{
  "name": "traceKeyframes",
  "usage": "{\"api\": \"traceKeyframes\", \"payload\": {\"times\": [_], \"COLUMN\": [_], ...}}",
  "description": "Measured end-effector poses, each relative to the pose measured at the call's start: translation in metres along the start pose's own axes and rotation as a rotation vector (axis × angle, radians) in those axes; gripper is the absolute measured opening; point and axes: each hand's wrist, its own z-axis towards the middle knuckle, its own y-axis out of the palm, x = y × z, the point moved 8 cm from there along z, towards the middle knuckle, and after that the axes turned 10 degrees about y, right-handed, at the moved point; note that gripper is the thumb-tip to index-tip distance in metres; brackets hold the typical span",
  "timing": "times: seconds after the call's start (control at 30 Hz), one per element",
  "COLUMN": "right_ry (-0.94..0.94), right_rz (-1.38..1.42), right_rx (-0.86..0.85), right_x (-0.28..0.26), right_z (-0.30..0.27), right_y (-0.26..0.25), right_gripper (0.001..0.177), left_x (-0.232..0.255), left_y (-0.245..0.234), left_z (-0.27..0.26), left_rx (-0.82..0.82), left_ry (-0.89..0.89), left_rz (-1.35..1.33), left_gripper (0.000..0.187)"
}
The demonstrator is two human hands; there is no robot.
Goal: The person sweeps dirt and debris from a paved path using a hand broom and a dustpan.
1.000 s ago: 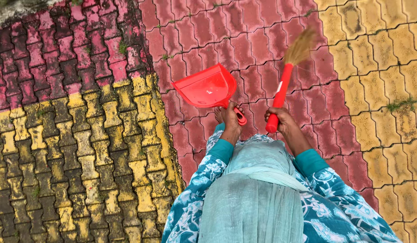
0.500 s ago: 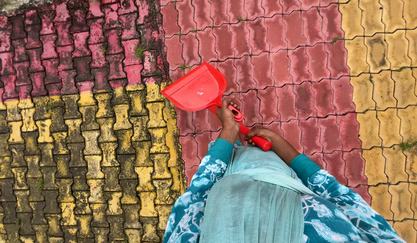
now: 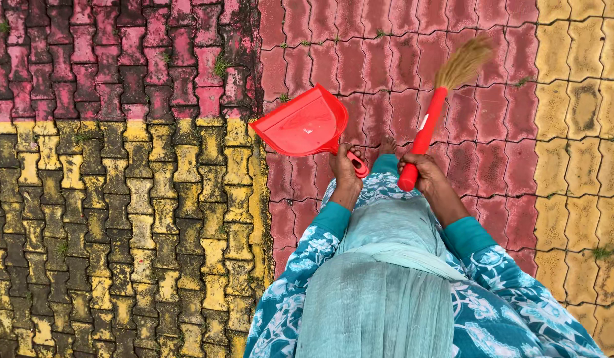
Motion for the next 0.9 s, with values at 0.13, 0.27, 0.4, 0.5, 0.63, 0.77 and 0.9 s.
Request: {"api": "traceKeyframes", "payload": {"times": [0.13, 0.27, 0.4, 0.5, 0.63, 0.77, 0.9], "right_ry": [0.145, 0.23, 0.47, 0.574, 0.584, 0.516, 0.314], "right_rz": [-0.287, -0.388, -0.647, -0.727, -0.825, -0.514, -0.168], "right_rx": [-0.088, -0.201, -0.323, -0.322, -0.285, -0.189, -0.215], "right_x": [-0.021, -0.031, -0.017, -0.018, -0.049, -0.131, -0.211], "right_z": [0.018, 0.029, 0.054, 0.07, 0.097, 0.106, 0.117], "right_y": [0.044, 0.09, 0.104, 0.099, 0.103, 0.081, 0.079], "right_gripper": [0.016, 0.032, 0.028, 0.027, 0.025, 0.026, 0.025], "left_x": [-0.009, -0.014, -0.017, -0.014, -0.012, -0.01, -0.015], "left_y": [0.035, 0.084, 0.111, 0.129, 0.142, 0.15, 0.153], "left_z": [0.036, 0.046, 0.047, 0.059, 0.075, 0.083, 0.096], "left_rx": [-0.03, -0.046, 0.043, 0.037, 0.082, 0.079, 0.079], "left_ry": [0.045, 0.105, 0.019, 0.083, 0.138, 0.15, 0.149], "left_rz": [-0.082, -0.08, 0.041, -0.013, -0.022, -0.035, 0.012], "left_gripper": [0.008, 0.011, 0.013, 0.015, 0.016, 0.014, 0.012]}}
